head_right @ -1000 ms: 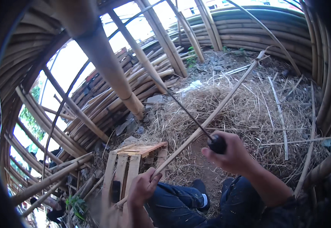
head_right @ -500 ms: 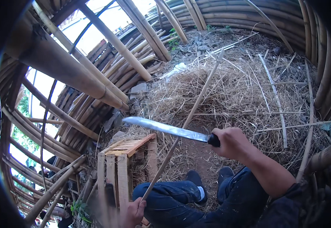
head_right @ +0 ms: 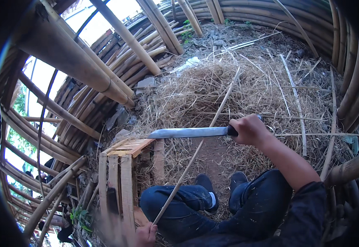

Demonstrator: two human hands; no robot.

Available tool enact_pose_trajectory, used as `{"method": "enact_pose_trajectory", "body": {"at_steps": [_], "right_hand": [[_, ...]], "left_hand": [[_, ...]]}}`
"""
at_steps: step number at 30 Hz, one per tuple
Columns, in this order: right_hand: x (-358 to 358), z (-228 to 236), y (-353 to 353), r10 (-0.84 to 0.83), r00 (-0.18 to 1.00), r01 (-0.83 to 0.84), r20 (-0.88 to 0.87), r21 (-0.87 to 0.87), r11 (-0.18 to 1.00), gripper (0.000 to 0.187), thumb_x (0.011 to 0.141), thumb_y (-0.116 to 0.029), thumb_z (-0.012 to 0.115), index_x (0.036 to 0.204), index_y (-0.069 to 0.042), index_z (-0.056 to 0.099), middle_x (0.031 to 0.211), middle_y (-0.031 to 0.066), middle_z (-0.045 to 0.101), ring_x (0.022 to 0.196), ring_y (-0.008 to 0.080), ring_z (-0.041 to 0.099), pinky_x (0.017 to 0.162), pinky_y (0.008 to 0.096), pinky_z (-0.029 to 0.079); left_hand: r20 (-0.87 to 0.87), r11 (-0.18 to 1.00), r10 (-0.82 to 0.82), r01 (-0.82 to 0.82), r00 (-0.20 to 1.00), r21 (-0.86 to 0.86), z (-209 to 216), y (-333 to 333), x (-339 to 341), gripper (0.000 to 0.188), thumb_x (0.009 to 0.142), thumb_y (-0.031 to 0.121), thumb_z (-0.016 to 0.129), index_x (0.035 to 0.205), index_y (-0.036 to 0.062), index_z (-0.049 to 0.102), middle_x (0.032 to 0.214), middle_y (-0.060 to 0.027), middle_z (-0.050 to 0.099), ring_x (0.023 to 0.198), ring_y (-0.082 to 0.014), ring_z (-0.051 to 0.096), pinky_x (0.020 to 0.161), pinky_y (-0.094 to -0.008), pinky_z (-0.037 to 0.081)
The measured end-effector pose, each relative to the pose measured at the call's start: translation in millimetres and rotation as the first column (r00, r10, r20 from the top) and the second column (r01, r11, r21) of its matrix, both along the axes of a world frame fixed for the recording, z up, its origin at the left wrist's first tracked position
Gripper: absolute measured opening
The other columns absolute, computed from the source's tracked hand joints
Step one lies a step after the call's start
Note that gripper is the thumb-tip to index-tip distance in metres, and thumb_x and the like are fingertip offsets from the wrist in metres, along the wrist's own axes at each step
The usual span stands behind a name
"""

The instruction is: The person trims and scrapes a long thin bamboo stick using a machete while sitting on a pile of straw.

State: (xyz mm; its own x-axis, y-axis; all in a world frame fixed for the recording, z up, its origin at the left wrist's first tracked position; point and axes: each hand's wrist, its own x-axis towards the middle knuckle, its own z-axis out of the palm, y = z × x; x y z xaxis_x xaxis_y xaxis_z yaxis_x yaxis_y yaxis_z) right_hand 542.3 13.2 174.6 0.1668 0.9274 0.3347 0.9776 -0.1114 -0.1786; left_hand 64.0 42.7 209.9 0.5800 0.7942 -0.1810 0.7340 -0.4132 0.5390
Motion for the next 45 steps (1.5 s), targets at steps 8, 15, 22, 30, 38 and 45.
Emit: {"method": "enact_pose_trajectory", "body": {"at_steps": [8,15,22,30,38,45], "right_hand": [[-37.0,-3.9,20.3,0.189,0.980,-0.187,-0.065,0.024,0.982,0.020,0.068,-0.022,0.068,0.072,-0.008,0.054,0.058,0.0085,0.059,0.056,0.0269,0.063,0.050,0.0388,0.049],[-18.7,-27.7,42.7,0.106,0.993,-0.109,-0.056,-0.038,0.993,0.019,0.065,-0.019,0.067,0.070,-0.007,0.054,0.061,0.0115,0.061,0.059,0.0307,0.064,0.055,0.0402,0.051],[-1.7,-39.8,21.2,-0.183,0.977,0.159,-0.108,-0.202,0.967,0.022,0.065,-0.025,0.070,0.075,-0.007,0.060,0.066,0.0131,0.063,0.065,0.0323,0.065,0.061,0.0433,0.052],[-42.1,-3.3,20.3,0.008,0.983,-0.018,-0.182,-0.052,0.998,0.021,0.069,-0.024,0.069,0.073,-0.007,0.057,0.059,0.0109,0.061,0.058,0.0302,0.064,0.054,0.0411,0.051],[-46.3,-7.9,33.1,0.064,0.993,-0.073,-0.098,-0.096,0.993,0.017,0.065,-0.020,0.068,0.068,-0.007,0.058,0.058,0.0109,0.060,0.056,0.0289,0.064,0.053,0.0399,0.050],[-28.5,-9.1,26.2,-0.064,0.995,0.055,-0.080,-0.113,0.992,0.018,0.063,-0.021,0.069,0.067,-0.007,0.058,0.063,0.0112,0.062,0.063,0.0294,0.065,0.060,0.0407,0.052]], "left_hand": [[0.088,0.817,0.185,-0.104,0.979,-0.567,-41.5,19.4,-31.1,0.042,0.095,0.032,0.051,0.069,0.0003,0.061,0.052,-0.0022,0.052,0.049,-0.0094,0.049,0.046,-0.0297,0.038],[0.014,0.941,0.149,-0.137,0.989,-0.308,-32.1,9.6,-21.6,0.041,0.093,0.031,0.055,0.065,0.0002,0.060,0.049,-0.0066,0.051,0.045,-0.0129,0.050,0.046,-0.0306,0.039],[-0.050,0.956,0.128,-0.137,0.990,-0.259,-26.9,12.3,-7.2,0.041,0.091,0.030,0.057,0.063,0.0005,0.061,0.047,-0.0089,0.052,0.043,-0.0176,0.054,0.046,-0.0321,0.041],[-0.022,0.974,0.129,-0.130,0.991,-0.187,-31.9,8.4,-4.0,0.038,0.089,0.026,0.060,0.061,0.0014,0.062,0.048,-0.0111,0.054,0.044,-0.0225,0.058,0.045,-0.0332,0.043],[0.004,0.997,0.073,-0.073,0.997,-0.038,-49.7,6.6,-17.8,0.036,0.089,0.023,0.060,0.060,0.0026,0.060,0.049,-0.0127,0.055,0.047,-0.0289,0.060,0.045,-0.0356,0.043],[0.002,0.997,0.071,-0.071,0.997,-0.032,-40.4,6.3,-9.9,0.036,0.089,0.024,0.059,0.061,0.0023,0.060,0.050,-0.0131,0.054,0.047,-0.0298,0.059,0.045,-0.0361,0.043]]}}
